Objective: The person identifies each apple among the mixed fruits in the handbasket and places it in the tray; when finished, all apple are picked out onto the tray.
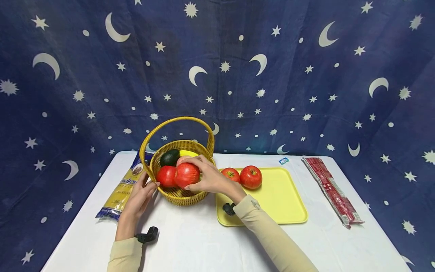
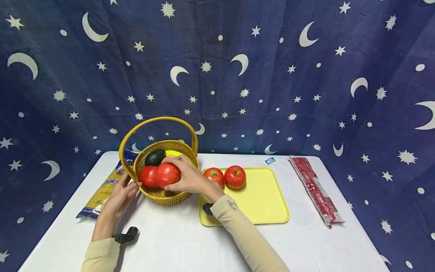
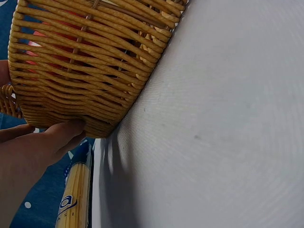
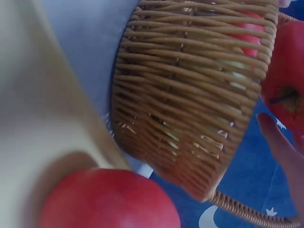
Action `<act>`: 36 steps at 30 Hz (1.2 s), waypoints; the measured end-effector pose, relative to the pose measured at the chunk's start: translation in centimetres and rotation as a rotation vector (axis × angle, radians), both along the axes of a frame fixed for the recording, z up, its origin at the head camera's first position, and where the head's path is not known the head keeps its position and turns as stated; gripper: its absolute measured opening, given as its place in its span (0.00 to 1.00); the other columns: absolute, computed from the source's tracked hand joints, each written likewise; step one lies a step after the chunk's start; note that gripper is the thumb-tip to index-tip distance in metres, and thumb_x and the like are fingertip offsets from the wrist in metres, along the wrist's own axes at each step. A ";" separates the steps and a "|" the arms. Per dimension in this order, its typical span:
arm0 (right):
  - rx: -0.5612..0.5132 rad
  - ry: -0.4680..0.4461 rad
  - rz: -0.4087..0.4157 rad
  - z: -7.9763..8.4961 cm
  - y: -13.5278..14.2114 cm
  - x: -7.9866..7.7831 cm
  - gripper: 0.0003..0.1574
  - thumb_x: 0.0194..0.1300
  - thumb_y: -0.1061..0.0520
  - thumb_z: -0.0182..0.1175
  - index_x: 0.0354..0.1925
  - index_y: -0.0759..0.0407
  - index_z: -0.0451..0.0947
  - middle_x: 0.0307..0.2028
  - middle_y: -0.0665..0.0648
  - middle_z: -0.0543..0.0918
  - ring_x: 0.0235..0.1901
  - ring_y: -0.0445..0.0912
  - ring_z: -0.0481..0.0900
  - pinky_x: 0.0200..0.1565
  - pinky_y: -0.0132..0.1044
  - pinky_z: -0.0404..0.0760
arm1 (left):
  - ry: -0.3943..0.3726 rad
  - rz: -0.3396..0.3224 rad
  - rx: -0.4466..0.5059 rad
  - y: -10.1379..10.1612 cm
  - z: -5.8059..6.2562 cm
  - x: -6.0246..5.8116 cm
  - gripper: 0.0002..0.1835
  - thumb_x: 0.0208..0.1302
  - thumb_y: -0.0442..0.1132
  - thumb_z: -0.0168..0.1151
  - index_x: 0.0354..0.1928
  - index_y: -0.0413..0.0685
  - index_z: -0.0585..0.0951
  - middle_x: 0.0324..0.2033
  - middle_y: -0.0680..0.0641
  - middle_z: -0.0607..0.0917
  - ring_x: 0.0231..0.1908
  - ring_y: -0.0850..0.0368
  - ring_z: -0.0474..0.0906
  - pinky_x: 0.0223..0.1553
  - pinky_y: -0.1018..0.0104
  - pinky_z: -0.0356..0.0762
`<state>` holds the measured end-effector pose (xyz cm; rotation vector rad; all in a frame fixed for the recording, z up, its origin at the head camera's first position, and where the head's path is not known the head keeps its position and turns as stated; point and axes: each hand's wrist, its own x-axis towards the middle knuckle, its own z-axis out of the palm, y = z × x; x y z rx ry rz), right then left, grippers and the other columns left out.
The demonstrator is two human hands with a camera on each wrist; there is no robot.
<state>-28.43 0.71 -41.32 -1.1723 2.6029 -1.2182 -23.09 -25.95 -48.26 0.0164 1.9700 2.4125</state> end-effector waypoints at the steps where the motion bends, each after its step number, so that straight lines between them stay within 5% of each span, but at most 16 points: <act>1: -0.011 -0.010 -0.009 0.1 0.2 0.1 0.48 0.46 0.47 0.76 0.65 0.33 0.69 0.54 0.49 0.70 0.53 0.45 0.71 0.51 0.46 0.80 | 0.003 -0.003 0.006 -0.1 0.0 0.0 0.46 0.66 0.25 0.49 0.78 0.50 0.38 0.77 0.46 0.37 0.74 0.45 0.44 0.63 0.75 0.65; 12: -0.082 0.013 -0.055 0.4 3.4 0.6 0.49 0.47 0.48 0.75 0.65 0.48 0.65 0.57 0.47 0.70 0.55 0.42 0.72 0.52 0.43 0.81 | 0.004 -0.003 -0.018 -0.1 0.1 -0.2 0.45 0.66 0.26 0.50 0.78 0.52 0.39 0.77 0.47 0.39 0.74 0.45 0.45 0.65 0.72 0.63; 29: -0.044 -0.038 -0.059 -0.2 8.7 2.8 0.47 0.46 0.52 0.74 0.65 0.35 0.70 0.55 0.45 0.71 0.54 0.42 0.73 0.51 0.43 0.80 | -0.042 0.007 -0.032 0.0 0.3 0.2 0.47 0.66 0.27 0.51 0.78 0.54 0.37 0.77 0.49 0.37 0.74 0.45 0.44 0.71 0.60 0.55; 36: 0.045 -0.003 -0.149 -0.5 10.6 4.0 0.50 0.44 0.43 0.76 0.65 0.38 0.68 0.57 0.42 0.76 0.55 0.44 0.73 0.51 0.47 0.79 | -0.038 -0.007 -0.027 0.1 0.4 0.1 0.46 0.67 0.27 0.50 0.78 0.54 0.37 0.77 0.49 0.36 0.74 0.45 0.44 0.72 0.60 0.53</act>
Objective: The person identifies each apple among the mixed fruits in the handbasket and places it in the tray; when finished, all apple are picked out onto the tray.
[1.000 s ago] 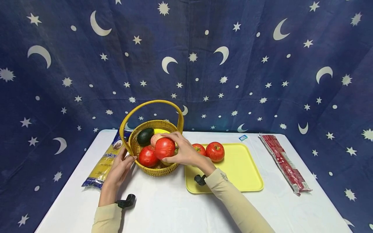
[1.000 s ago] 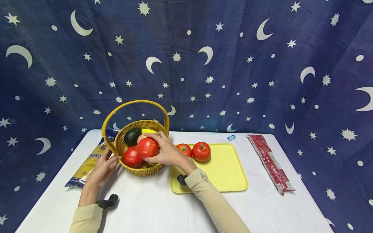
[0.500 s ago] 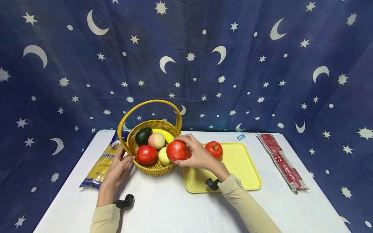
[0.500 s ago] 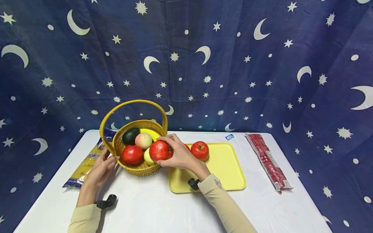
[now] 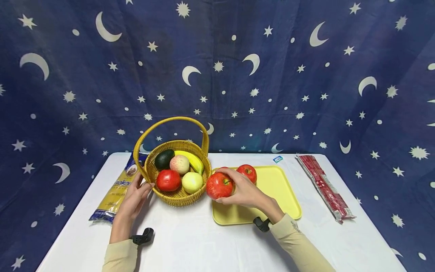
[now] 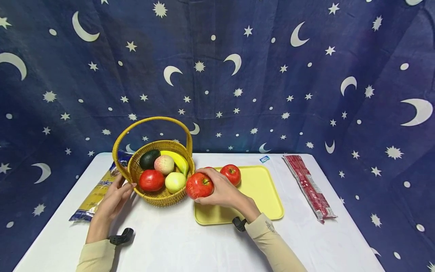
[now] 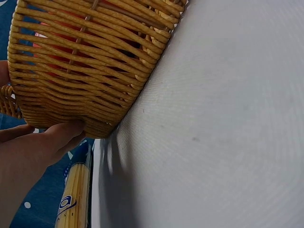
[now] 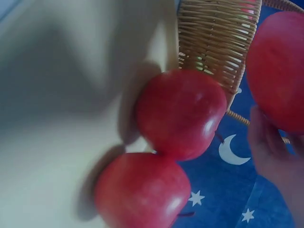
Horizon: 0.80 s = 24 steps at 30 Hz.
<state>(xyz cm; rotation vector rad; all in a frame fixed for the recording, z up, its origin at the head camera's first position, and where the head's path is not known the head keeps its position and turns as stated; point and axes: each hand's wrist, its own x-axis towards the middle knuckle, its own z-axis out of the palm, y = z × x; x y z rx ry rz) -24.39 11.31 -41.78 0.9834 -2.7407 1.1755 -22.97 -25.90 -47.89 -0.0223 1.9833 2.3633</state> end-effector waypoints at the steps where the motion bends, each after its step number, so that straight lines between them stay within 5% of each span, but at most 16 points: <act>1: 0.008 0.001 -0.005 -0.1 0.3 0.1 0.49 0.43 0.43 0.76 0.64 0.38 0.69 0.57 0.42 0.76 0.55 0.45 0.73 0.51 0.47 0.79 | 0.005 -0.003 0.005 0.0 0.0 0.0 0.46 0.67 0.27 0.50 0.78 0.53 0.37 0.77 0.48 0.36 0.74 0.44 0.44 0.71 0.62 0.55; 24: 0.074 -0.049 -0.040 -3.8 3.2 1.7 0.46 0.44 0.43 0.78 0.62 0.44 0.73 0.60 0.48 0.73 0.59 0.48 0.70 0.55 0.53 0.77 | 0.032 -0.014 0.019 -0.1 0.0 0.1 0.46 0.67 0.26 0.50 0.78 0.51 0.36 0.77 0.46 0.35 0.74 0.43 0.42 0.66 0.72 0.62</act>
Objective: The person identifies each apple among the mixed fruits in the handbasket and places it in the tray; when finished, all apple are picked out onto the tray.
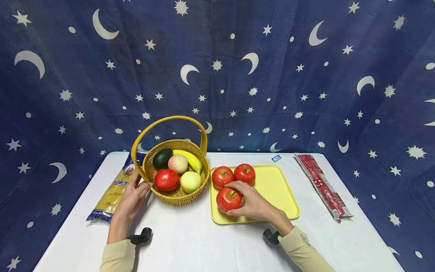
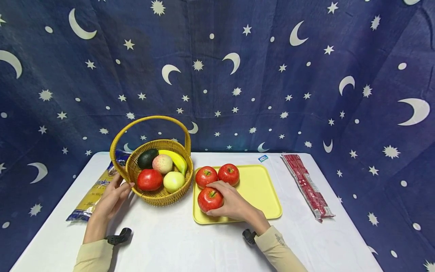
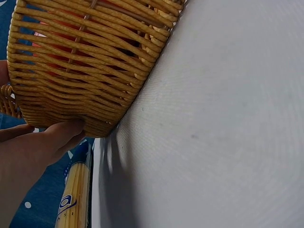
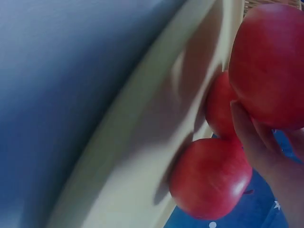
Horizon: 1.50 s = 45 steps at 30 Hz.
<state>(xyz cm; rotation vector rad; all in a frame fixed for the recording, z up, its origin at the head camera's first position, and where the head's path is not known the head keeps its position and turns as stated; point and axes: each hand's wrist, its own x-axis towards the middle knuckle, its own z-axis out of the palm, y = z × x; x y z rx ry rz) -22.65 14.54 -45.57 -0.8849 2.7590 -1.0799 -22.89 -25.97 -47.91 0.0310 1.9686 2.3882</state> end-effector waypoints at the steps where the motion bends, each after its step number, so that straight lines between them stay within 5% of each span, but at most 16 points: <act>1: 0.000 0.007 0.002 -0.1 -0.1 0.0 0.46 0.44 0.44 0.78 0.62 0.45 0.73 0.60 0.49 0.73 0.59 0.48 0.70 0.56 0.53 0.76 | 0.000 0.001 0.000 0.0 0.0 0.0 0.46 0.67 0.26 0.50 0.78 0.51 0.36 0.77 0.46 0.35 0.74 0.43 0.42 0.66 0.73 0.62; 31: 0.042 0.005 0.023 -1.0 -0.5 -0.7 0.45 0.46 0.48 0.78 0.63 0.44 0.73 0.61 0.45 0.68 0.63 0.47 0.65 0.59 0.52 0.75 | -0.030 0.014 -0.034 0.2 -0.3 -0.3 0.46 0.67 0.28 0.51 0.78 0.54 0.37 0.77 0.48 0.37 0.74 0.46 0.43 0.71 0.59 0.53; 45: 0.029 0.089 0.012 1.1 -1.2 -1.0 0.45 0.50 0.48 0.76 0.65 0.49 0.71 0.64 0.50 0.70 0.67 0.50 0.63 0.65 0.56 0.67 | -0.047 0.023 -0.053 0.0 -0.2 -0.2 0.47 0.67 0.28 0.51 0.78 0.53 0.36 0.77 0.48 0.35 0.74 0.45 0.42 0.72 0.54 0.48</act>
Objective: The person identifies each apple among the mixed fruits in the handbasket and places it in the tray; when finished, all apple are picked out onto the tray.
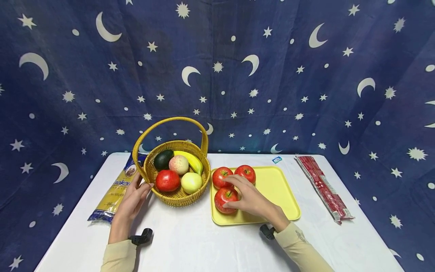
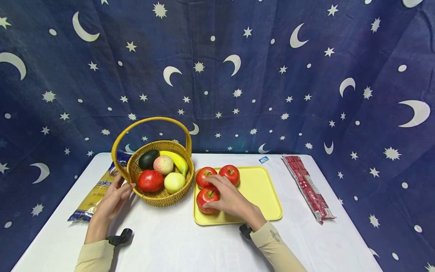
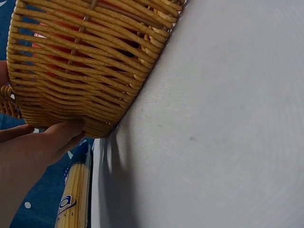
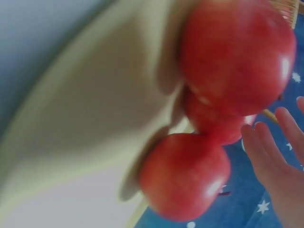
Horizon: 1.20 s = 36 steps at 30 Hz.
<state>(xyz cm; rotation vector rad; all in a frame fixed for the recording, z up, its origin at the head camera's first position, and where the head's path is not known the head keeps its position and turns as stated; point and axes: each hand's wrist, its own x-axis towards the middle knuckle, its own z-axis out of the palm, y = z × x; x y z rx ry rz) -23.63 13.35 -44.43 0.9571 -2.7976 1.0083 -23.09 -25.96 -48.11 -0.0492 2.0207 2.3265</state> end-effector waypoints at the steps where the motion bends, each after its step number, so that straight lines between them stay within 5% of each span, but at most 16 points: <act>1: -0.002 0.006 -0.003 0.2 -0.3 -0.1 0.44 0.51 0.48 0.75 0.65 0.49 0.72 0.64 0.50 0.71 0.67 0.51 0.63 0.65 0.56 0.66 | 0.001 0.000 0.002 0.0 0.1 0.0 0.47 0.67 0.28 0.51 0.78 0.53 0.35 0.77 0.48 0.34 0.74 0.45 0.42 0.73 0.54 0.48; 18: 0.005 0.057 0.136 3.1 -7.1 -1.8 0.37 0.56 0.49 0.71 0.62 0.53 0.73 0.61 0.51 0.74 0.62 0.46 0.69 0.65 0.49 0.68 | 0.010 0.000 0.022 -0.3 0.4 0.2 0.46 0.67 0.28 0.51 0.78 0.53 0.36 0.77 0.48 0.35 0.74 0.46 0.42 0.71 0.62 0.52; 36: 0.154 -0.039 0.354 5.5 -14.9 -5.3 0.28 0.57 0.65 0.64 0.57 0.51 0.80 0.61 0.49 0.76 0.61 0.42 0.71 0.63 0.32 0.69 | 0.018 -0.017 0.029 -0.2 0.2 0.1 0.46 0.68 0.27 0.50 0.78 0.54 0.36 0.77 0.48 0.34 0.74 0.46 0.41 0.72 0.58 0.50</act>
